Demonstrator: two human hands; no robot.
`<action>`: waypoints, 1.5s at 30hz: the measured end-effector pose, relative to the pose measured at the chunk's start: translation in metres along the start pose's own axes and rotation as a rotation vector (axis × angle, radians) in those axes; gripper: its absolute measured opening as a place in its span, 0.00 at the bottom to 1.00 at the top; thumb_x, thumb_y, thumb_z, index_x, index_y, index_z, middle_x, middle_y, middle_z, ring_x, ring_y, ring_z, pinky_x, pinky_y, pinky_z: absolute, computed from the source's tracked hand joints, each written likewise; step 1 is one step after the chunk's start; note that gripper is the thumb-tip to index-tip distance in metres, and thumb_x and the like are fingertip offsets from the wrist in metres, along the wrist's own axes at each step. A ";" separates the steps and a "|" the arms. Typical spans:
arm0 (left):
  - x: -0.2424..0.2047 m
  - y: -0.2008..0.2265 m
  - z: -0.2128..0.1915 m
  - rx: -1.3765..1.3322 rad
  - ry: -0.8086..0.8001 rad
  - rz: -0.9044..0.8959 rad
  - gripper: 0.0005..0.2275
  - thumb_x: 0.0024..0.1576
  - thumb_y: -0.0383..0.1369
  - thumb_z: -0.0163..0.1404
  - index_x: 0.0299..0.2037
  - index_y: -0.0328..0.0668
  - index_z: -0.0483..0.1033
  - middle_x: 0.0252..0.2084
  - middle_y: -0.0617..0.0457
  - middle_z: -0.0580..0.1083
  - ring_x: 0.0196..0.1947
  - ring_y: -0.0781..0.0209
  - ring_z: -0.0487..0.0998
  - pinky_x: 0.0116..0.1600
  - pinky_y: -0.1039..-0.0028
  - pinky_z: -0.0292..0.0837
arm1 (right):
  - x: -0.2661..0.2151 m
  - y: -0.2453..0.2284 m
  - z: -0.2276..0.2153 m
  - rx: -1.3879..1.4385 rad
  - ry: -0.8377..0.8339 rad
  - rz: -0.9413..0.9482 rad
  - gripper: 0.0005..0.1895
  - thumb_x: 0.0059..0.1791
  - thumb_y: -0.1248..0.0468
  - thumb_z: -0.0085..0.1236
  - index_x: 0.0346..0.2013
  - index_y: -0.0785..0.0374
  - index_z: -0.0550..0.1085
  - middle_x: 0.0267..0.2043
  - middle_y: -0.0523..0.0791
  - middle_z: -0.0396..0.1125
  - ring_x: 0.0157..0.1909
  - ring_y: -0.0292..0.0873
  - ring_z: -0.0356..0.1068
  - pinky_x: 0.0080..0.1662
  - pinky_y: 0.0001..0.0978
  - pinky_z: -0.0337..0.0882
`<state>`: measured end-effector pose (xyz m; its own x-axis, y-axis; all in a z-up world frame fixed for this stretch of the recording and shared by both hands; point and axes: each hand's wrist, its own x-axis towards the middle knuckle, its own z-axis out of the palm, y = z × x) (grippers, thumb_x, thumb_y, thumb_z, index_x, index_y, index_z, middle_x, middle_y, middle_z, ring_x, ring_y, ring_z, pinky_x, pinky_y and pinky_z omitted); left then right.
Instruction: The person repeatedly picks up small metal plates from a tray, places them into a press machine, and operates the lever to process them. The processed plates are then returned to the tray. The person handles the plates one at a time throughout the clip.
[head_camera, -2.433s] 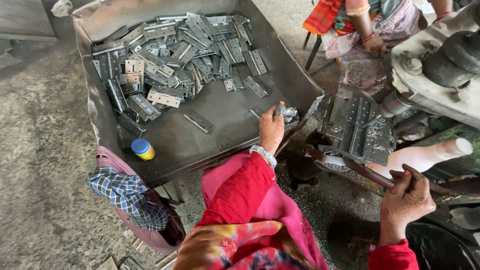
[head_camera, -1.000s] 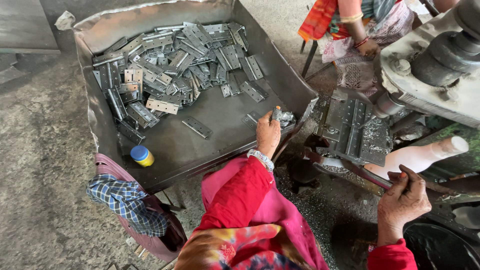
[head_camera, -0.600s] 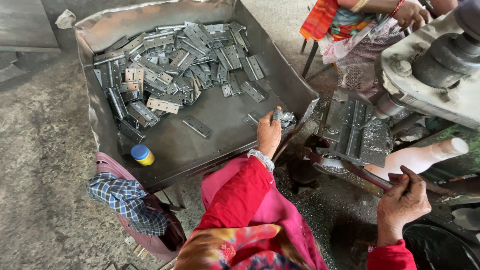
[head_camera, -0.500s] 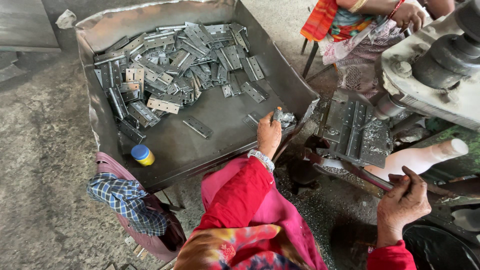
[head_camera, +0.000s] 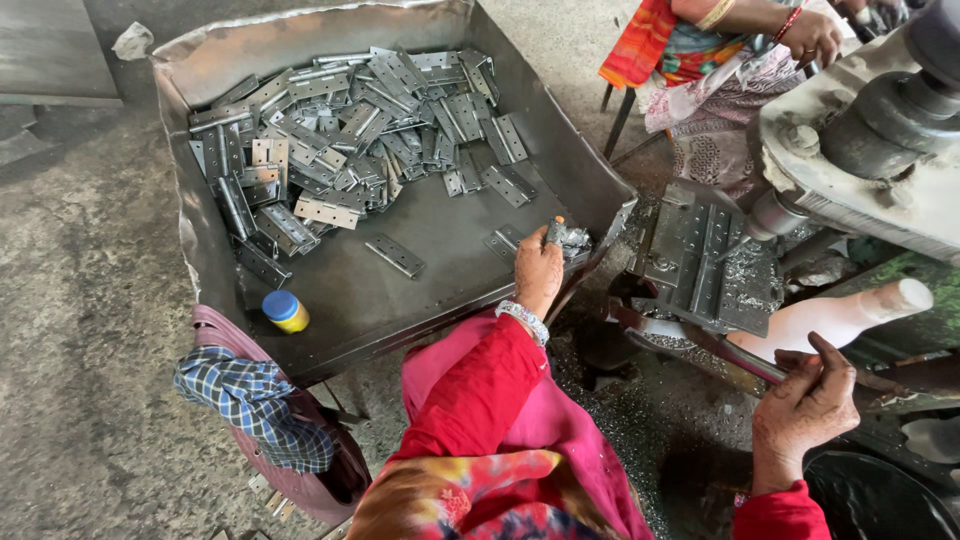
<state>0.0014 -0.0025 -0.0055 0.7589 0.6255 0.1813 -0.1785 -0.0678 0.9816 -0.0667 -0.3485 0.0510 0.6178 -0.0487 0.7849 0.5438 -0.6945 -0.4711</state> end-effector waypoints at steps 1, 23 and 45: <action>0.000 0.000 0.000 0.010 0.003 0.006 0.12 0.60 0.26 0.45 0.50 0.34 0.80 0.21 0.52 0.73 0.21 0.68 0.71 0.30 0.73 0.68 | 0.000 -0.001 0.000 0.007 0.000 -0.001 0.08 0.70 0.68 0.42 0.56 0.70 0.70 0.38 0.50 0.75 0.40 0.42 0.78 0.43 0.29 0.77; -0.003 0.011 -0.002 -0.063 -0.012 -0.087 0.12 0.61 0.28 0.44 0.49 0.34 0.80 0.19 0.55 0.71 0.18 0.69 0.69 0.26 0.74 0.65 | 0.000 -0.002 0.000 0.047 -0.004 -0.005 0.10 0.71 0.68 0.39 0.58 0.71 0.70 0.38 0.51 0.75 0.40 0.42 0.78 0.43 0.28 0.78; 0.009 -0.009 -0.003 -0.142 0.051 0.032 0.12 0.63 0.33 0.47 0.48 0.32 0.80 0.24 0.59 0.73 0.23 0.73 0.71 0.29 0.77 0.72 | -0.001 -0.008 -0.002 0.085 -0.002 -0.011 0.13 0.71 0.65 0.38 0.54 0.72 0.69 0.38 0.52 0.74 0.40 0.43 0.77 0.43 0.29 0.76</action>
<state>0.0080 0.0060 -0.0129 0.7194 0.6635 0.2054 -0.2913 0.0198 0.9564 -0.0727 -0.3443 0.0553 0.6126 -0.0392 0.7894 0.5969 -0.6318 -0.4945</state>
